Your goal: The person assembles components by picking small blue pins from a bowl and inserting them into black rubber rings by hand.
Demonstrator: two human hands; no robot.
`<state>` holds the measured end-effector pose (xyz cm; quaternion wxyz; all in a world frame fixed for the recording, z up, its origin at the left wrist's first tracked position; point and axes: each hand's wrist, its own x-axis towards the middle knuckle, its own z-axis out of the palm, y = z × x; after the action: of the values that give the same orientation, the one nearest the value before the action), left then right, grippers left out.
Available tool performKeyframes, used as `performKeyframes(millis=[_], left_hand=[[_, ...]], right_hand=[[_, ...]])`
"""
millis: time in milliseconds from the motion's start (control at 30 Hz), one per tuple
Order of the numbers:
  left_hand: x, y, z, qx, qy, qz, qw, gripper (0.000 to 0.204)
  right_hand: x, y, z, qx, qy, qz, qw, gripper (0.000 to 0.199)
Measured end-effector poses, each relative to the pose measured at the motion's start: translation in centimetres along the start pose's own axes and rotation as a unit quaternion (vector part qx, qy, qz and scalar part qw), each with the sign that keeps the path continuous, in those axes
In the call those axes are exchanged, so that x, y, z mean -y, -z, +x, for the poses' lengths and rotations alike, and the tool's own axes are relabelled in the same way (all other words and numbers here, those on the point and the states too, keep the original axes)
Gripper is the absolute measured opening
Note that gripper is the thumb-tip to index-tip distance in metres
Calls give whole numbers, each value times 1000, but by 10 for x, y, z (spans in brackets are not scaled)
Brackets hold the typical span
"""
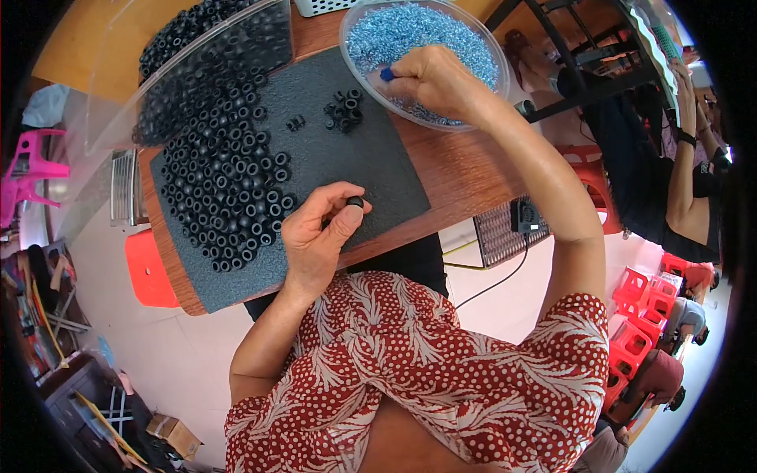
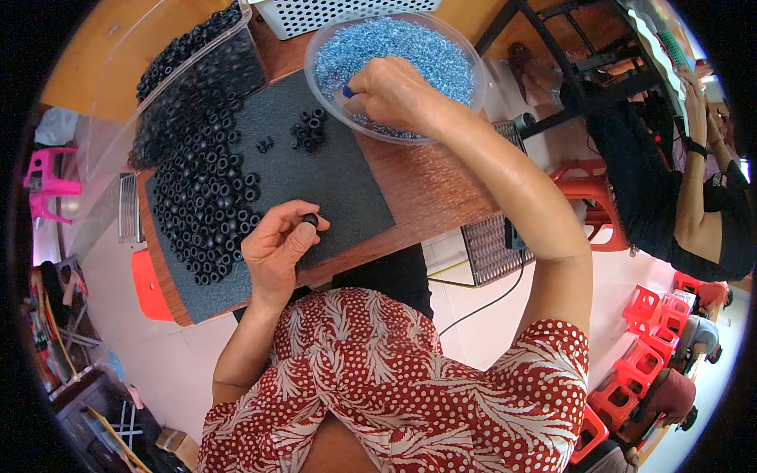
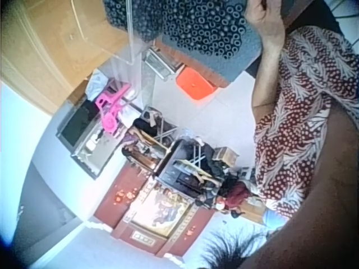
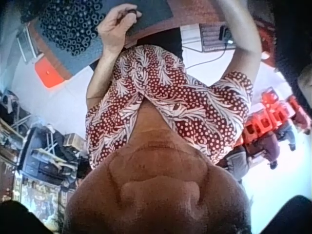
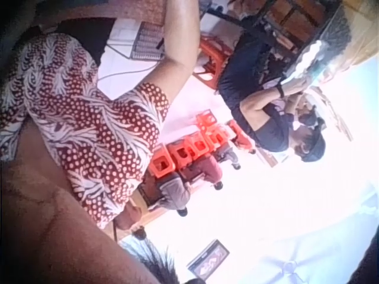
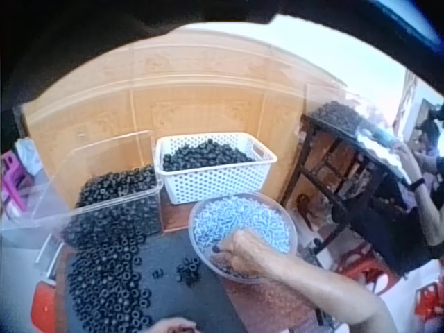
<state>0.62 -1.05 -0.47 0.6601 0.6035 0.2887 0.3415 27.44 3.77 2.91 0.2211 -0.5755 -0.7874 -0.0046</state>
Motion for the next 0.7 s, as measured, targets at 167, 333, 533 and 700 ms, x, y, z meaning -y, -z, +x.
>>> performKeyframes(millis=[167, 333, 533, 700], left_hand=[[-2, 0, 0, -2, 4, 11, 1000, 26], [-2, 0, -1, -7, 13, 12, 1000, 26], [-3, 0, 0, -8, 10, 17, 1000, 27], [-2, 1, 0, -10, 5, 16, 1000, 27]], right_hand=[[1, 8, -2, -75, -51, 60, 994, 16], [-1, 10, -9, -45, -50, 28, 997, 15], [-1, 4, -13, -10, -43, 30, 999, 16], [4, 4, -9, -1, -71, 65, 995, 18]])
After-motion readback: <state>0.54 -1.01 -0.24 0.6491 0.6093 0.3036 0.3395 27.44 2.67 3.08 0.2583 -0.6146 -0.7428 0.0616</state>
